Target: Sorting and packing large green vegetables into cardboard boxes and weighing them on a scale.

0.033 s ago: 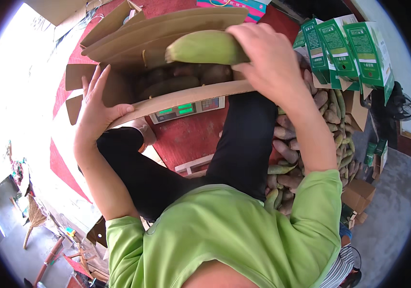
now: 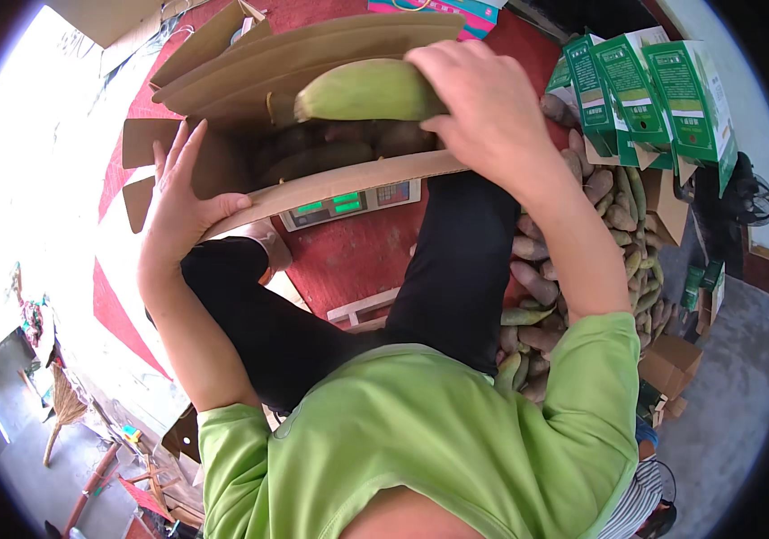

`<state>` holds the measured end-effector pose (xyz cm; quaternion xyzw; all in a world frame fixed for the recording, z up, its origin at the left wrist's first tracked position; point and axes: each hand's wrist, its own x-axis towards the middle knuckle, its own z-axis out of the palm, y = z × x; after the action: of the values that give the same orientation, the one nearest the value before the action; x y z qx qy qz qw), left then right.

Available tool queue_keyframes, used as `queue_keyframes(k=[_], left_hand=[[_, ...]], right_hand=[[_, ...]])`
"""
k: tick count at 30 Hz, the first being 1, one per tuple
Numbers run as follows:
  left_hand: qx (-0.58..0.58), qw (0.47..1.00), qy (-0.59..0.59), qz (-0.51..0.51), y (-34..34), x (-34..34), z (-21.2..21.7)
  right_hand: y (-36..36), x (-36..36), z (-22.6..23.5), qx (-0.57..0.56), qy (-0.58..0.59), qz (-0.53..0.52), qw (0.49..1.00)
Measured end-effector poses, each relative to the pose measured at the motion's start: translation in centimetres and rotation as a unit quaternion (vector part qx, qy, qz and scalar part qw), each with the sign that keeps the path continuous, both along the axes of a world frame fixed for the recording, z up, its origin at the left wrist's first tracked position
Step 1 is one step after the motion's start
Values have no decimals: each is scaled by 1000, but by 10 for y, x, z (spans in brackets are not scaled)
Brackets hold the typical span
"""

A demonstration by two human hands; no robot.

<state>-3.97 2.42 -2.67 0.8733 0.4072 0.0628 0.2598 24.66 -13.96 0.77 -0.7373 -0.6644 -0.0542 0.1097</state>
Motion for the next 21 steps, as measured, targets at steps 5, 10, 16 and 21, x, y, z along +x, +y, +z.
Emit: queue_keyframes(k=[5, 10, 16, 21], left_hand=[[-2, 1000, -1, -5, 0, 1, 0], [-2, 1000, -21, -8, 1, -1, -2], [-27, 999, -26, 0, 3, -1, -3], [-40, 998, -53, 12, 2, -4, 6]], right_hand=[[43, -14, -29, -85, -16, -3, 996], [39, -9, -17, 77, 53, -2, 996], [-37, 25, -15, 157, 192, -67, 966], [-109, 39, -60, 217, 310, -182, 908]])
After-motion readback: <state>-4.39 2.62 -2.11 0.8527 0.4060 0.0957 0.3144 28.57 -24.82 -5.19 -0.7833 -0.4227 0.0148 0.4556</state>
